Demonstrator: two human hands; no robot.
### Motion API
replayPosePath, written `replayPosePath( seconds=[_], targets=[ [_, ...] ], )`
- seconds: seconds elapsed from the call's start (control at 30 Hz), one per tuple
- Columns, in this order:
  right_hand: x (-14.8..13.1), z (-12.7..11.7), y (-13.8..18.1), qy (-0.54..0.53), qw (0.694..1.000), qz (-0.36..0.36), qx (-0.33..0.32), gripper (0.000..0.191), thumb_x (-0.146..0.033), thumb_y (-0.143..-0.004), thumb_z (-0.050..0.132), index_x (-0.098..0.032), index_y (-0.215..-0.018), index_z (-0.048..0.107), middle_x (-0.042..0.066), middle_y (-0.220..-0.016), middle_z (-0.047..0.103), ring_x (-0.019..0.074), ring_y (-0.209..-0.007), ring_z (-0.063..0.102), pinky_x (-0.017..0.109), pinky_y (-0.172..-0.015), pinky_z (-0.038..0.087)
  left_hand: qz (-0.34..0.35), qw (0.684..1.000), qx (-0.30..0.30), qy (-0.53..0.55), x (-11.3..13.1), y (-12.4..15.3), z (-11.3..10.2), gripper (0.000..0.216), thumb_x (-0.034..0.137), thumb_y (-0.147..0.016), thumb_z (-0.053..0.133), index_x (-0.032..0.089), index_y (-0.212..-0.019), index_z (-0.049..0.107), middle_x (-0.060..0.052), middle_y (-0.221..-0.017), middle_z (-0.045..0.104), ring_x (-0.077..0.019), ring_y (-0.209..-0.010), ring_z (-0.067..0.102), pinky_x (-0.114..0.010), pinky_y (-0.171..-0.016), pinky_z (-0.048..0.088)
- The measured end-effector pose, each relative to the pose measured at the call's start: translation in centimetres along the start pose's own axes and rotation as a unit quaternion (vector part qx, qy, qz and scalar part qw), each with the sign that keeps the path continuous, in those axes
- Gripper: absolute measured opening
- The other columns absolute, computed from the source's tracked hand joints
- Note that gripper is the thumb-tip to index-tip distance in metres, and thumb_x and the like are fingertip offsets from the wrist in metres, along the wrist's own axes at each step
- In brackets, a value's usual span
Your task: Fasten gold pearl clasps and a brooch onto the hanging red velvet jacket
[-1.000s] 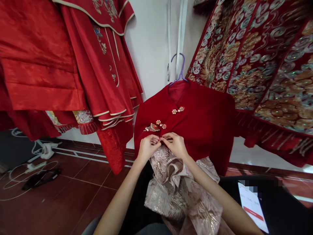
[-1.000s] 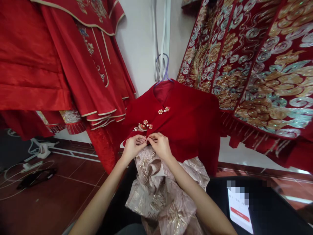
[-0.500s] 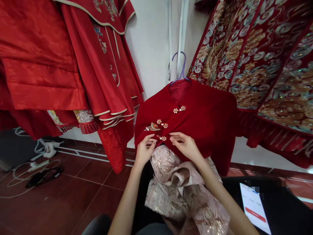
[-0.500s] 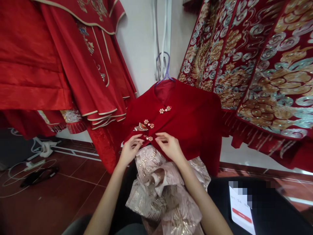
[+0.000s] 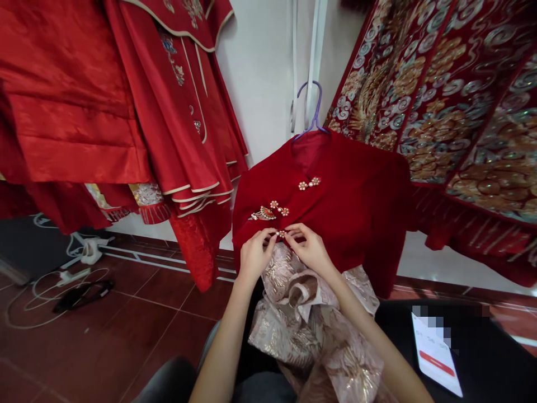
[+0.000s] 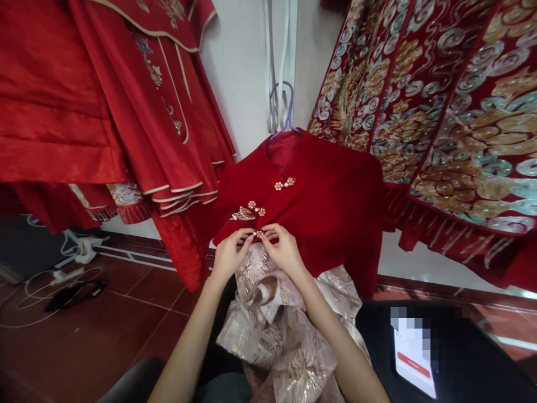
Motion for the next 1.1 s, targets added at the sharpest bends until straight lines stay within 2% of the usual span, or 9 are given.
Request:
replayPosePath(
  seconds=[0.1,0.23,0.43,0.63,0.93,1.0,1.1],
  targets=[
    [0.4,0.4,0.2,0.017,1.0,-0.001,0.015,0.028,-0.033,-0.082,0.06,-0.016,-0.104,0.059,0.01,-0.096,0.064,0.0188,-0.084,0.065,0.027,-0.059,0.058,0.007,1.0,0.006,-0.003,0.2,-0.3,0.0,0.019,0.034,-0.088,0.058,0.027,-0.103,0.066,0.001,-0.092,0.069,-0.0116,-0.071,0.064,-0.022,-0.066,0.048],
    [0.5,0.1,0.3,0.054,0.998,-0.016,0.038,0.024,-0.029,-0.084,0.055,-0.016,-0.103,0.061,0.011,-0.098,0.062,0.0195,-0.089,0.063,0.028,-0.061,0.059,0.0,1.0,0.025,-0.008,0.5,-0.7,-0.2,0.015,0.033,-0.084,0.064,0.025,-0.095,0.069,0.001,-0.091,0.068,-0.0099,-0.065,0.06,-0.022,-0.063,0.045],
    [0.3,0.2,0.4,0.025,0.999,-0.002,0.026,0.02,-0.028,-0.084,0.054,-0.017,-0.099,0.062,0.009,-0.094,0.066,0.0181,-0.085,0.065,0.028,-0.064,0.059,-0.026,0.999,0.042,0.003,0.7,-0.7,-0.3,0.014,0.034,-0.081,0.067,0.023,-0.089,0.07,0.0,-0.093,0.071,-0.01,-0.064,0.06,-0.022,-0.063,0.044],
    [-0.1,0.3,0.4,0.006,1.0,-0.004,0.017,0.015,-0.028,-0.084,0.055,-0.018,-0.093,0.061,0.007,-0.092,0.067,0.0171,-0.084,0.065,0.027,-0.066,0.058,-0.064,0.998,0.027,-0.003,0.2,-1.3,-0.5,0.017,0.038,-0.075,0.072,0.024,-0.084,0.069,0.002,-0.08,0.073,-0.0134,-0.065,0.063,-0.024,-0.059,0.041],
    [0.0,0.3,0.5,-0.032,0.999,0.008,0.016,0.015,-0.03,-0.079,0.06,-0.019,-0.09,0.057,0.006,-0.09,0.066,0.0168,-0.084,0.065,0.028,-0.071,0.056,-0.021,0.999,0.025,0.018,0.9,-1.8,-0.5,0.008,0.028,-0.079,0.066,0.023,-0.083,0.069,0.001,-0.079,0.072,-0.0119,-0.064,0.061,-0.023,-0.061,0.044],
    [0.2,0.3,0.5,-0.028,0.999,0.009,0.025,0.019,-0.028,-0.075,0.061,-0.02,-0.091,0.054,0.005,-0.088,0.064,0.0167,-0.082,0.063,0.028,-0.07,0.055,-0.018,0.999,0.008,0.04,1.1,-1.8,-0.4,0.009,0.028,-0.077,0.067,0.021,-0.082,0.07,-0.001,-0.079,0.072,-0.0125,-0.066,0.061,-0.023,-0.062,0.045],
    [0.2,0.2,0.6,0.016,0.999,-0.003,0.049,0.028,-0.024,-0.068,0.063,-0.02,-0.091,0.047,0.002,-0.085,0.058,0.0162,-0.076,0.058,0.028,-0.067,0.051,-0.009,0.987,-0.084,0.135,1.9,-1.9,0.8,0.015,0.032,-0.078,0.066,0.018,-0.078,0.071,-0.003,-0.079,0.072,-0.0137,-0.069,0.063,-0.023,-0.064,0.048]
  ],
)
Point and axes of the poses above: each hand's wrist, its own y-axis away from the middle knuckle, its own z-axis out of the palm, x = y × z, the point moved 6 cm from there along -y, towards the middle knuckle
